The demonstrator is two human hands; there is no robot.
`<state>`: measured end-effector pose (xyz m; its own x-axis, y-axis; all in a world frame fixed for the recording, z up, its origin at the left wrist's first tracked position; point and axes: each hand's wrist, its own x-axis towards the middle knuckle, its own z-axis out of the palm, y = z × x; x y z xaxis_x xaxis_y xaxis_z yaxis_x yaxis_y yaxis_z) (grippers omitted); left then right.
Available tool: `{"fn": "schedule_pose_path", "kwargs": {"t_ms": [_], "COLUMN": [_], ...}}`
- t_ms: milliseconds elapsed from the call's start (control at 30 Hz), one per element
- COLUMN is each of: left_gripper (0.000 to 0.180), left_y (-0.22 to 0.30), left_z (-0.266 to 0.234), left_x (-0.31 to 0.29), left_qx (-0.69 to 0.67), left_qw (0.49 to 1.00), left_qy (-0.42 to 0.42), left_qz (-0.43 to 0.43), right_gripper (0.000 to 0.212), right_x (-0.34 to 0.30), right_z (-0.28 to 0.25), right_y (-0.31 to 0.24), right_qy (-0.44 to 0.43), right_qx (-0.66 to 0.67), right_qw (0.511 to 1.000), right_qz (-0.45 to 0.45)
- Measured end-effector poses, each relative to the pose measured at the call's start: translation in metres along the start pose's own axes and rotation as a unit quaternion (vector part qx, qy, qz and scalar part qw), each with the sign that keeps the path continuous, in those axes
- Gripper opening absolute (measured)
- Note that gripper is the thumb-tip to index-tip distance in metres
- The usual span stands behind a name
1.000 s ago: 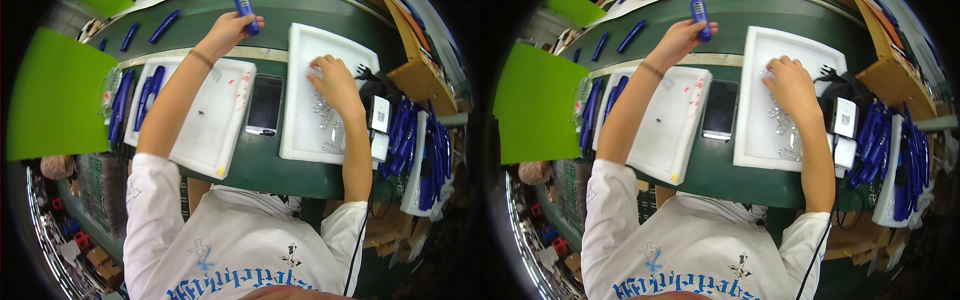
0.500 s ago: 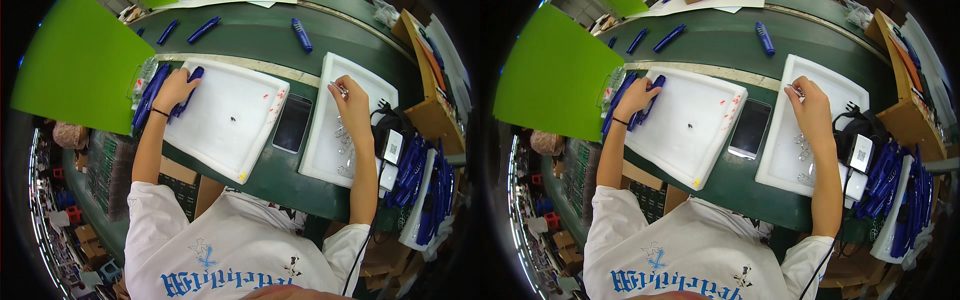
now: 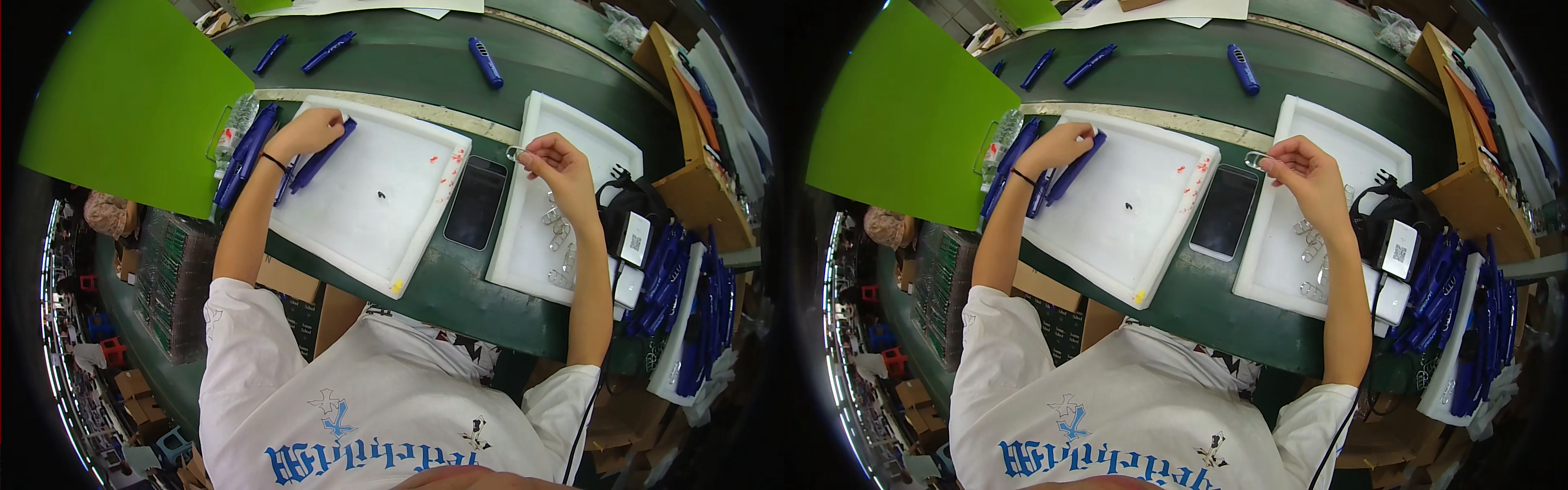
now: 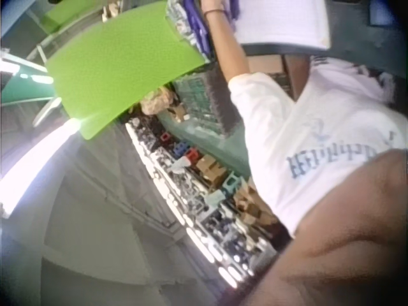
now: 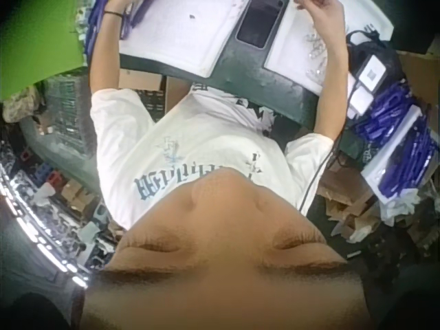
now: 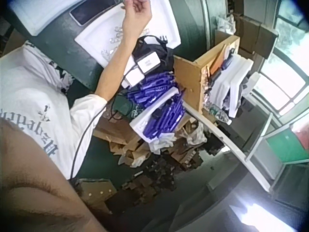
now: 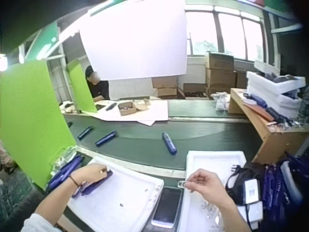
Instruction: The person assembles small blue handheld flashlight housings by hand, inserting clear lenses and internal components into the plastic housing.
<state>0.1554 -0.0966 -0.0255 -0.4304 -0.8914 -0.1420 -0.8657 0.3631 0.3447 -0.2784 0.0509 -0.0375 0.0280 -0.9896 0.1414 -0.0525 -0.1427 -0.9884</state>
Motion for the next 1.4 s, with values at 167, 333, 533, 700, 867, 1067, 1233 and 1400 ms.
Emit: {"fn": "schedule_pose_path", "kwargs": {"t_ms": [167,333,533,700,867,1067,1233,1400], "left_gripper": [0.042,0.054,0.029,0.047,0.073,0.051,0.051,0.057], "left_y": [0.052,0.109,0.186,0.207,0.207,0.212,0.217,0.218], "left_z": [-0.037,-0.025,0.047,0.071,0.078,0.097,0.107,0.107], "left_x": [0.016,0.022,0.016,-0.010,-0.003,0.002,-0.006,-0.005], "left_qx": [-0.269,-0.466,-0.745,-0.726,-0.588,-0.654,-0.642,-0.609], "left_qw": [0.962,0.876,0.660,0.664,0.740,0.723,0.742,0.761], "left_qy": [0.023,0.118,-0.040,-0.159,-0.285,-0.216,-0.125,-0.167], "left_qz": [-0.048,0.028,0.087,0.079,0.159,0.058,0.148,0.151], "right_gripper": [0.016,0.018,0.016,0.017,0.013,0.019,0.017,0.010], "right_x": [-0.006,-0.004,-0.004,-0.002,-0.007,-0.007,-0.004,-0.007], "right_z": [-0.005,-0.003,-0.004,-0.001,0.003,0.005,0.002,0.007], "right_y": [-0.016,-0.018,-0.013,-0.014,-0.014,-0.014,-0.022,-0.023], "right_qy": [-0.039,-0.060,0.008,0.083,0.051,0.005,0.071,0.059], "right_qx": [0.021,0.131,0.139,0.079,-0.006,-0.105,-0.089,-0.141], "right_qw": [0.996,0.988,0.990,0.992,0.996,0.985,0.984,0.980], "right_qz": [0.083,0.049,-0.014,-0.048,-0.070,-0.139,-0.135,-0.129]}}
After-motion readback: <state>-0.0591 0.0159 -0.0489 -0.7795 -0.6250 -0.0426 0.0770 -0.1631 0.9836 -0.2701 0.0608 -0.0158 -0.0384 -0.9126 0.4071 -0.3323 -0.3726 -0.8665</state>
